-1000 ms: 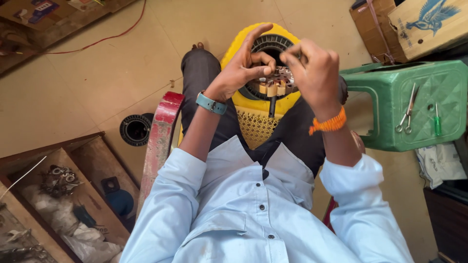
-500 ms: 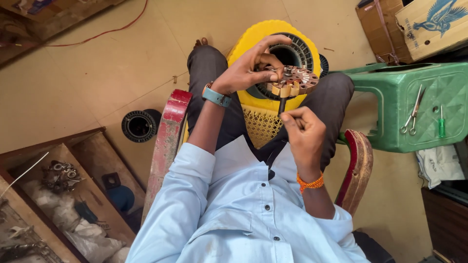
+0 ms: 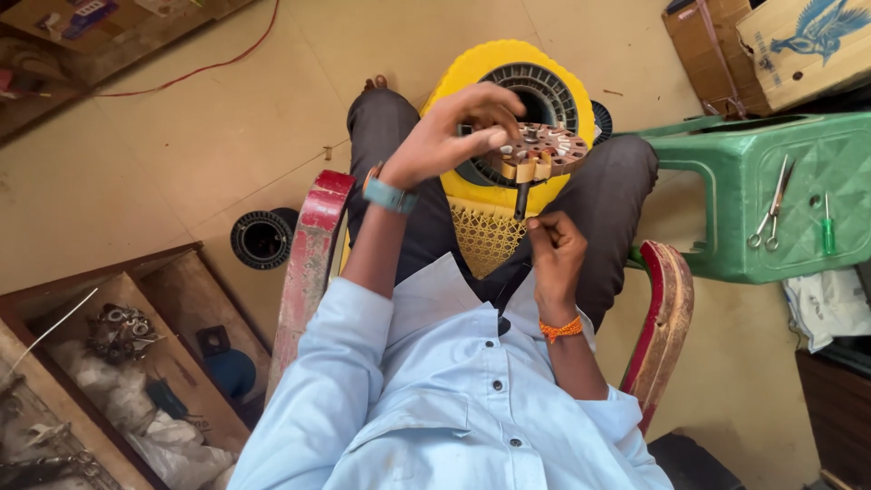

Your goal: The person winds copper wire around the slots of a motor stator, using a small tool to push the wire into place. They rotate the stator and continue winding the wire into each slot.

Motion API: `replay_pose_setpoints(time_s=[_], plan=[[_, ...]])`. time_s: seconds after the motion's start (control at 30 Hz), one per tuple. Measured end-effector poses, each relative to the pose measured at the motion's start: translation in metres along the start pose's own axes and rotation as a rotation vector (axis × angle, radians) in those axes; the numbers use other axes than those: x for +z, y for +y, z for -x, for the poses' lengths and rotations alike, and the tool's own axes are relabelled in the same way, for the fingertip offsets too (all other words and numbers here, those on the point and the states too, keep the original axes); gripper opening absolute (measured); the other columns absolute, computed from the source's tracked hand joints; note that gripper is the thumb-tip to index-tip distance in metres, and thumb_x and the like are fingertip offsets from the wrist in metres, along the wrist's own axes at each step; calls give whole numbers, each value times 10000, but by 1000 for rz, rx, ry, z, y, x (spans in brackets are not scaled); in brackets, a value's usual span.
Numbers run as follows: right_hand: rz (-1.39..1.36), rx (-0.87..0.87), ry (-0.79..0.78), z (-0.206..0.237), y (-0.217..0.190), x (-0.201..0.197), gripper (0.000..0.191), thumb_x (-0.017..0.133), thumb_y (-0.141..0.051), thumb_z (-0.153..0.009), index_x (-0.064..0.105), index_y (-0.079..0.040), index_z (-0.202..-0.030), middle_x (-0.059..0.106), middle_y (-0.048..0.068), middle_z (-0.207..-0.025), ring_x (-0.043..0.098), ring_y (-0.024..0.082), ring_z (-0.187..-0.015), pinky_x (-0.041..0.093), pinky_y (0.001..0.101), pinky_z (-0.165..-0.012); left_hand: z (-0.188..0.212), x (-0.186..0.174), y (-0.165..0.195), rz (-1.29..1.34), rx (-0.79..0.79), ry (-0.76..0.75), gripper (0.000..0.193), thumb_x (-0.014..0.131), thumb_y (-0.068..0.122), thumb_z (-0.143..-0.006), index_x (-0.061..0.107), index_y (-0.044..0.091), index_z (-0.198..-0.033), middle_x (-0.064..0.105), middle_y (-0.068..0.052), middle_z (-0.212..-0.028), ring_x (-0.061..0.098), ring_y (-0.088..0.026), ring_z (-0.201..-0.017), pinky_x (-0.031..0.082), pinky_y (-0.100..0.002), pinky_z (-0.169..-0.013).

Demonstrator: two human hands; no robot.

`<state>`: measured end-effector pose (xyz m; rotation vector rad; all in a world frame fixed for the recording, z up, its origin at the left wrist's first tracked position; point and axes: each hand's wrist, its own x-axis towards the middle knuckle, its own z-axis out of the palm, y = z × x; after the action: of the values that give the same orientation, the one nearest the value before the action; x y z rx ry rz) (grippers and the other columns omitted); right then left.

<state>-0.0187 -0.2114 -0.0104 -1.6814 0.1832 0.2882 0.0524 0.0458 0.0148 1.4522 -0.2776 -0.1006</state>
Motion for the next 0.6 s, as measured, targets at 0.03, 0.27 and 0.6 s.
replay_pose_setpoints(time_s=[0.03,0.27,0.6], plan=[[0,-14,24,-3,-1,-5,108,660,-14,-982,642,-12,-876,524,-76,-662,349,-10,-519,236,218,-451,13,6,5,-95,59,114,523,778,324,-934,608,83,-1366,754,-45,-1208,648,-164,-1148,505,-346,-1050],[67,-153,-22,-14,-45,-46,86,685,34,-967,739,39,-1034,718,-26,-902,594,-1,-773,446,162,-687,28,81,10,-597,165,480,860,902,378,-754,502,106,-1465,615,-57,-1370,521,-270,-1271,381,-443,-1138],[456,-279,-152,0,-104,-42,103,725,-16,-961,758,12,-1054,748,32,-892,627,26,-792,483,191,-693,28,100,-2,-531,115,631,700,824,173,-821,518,139,-1450,655,-7,-1239,529,-251,-1193,414,-406,-1102]])
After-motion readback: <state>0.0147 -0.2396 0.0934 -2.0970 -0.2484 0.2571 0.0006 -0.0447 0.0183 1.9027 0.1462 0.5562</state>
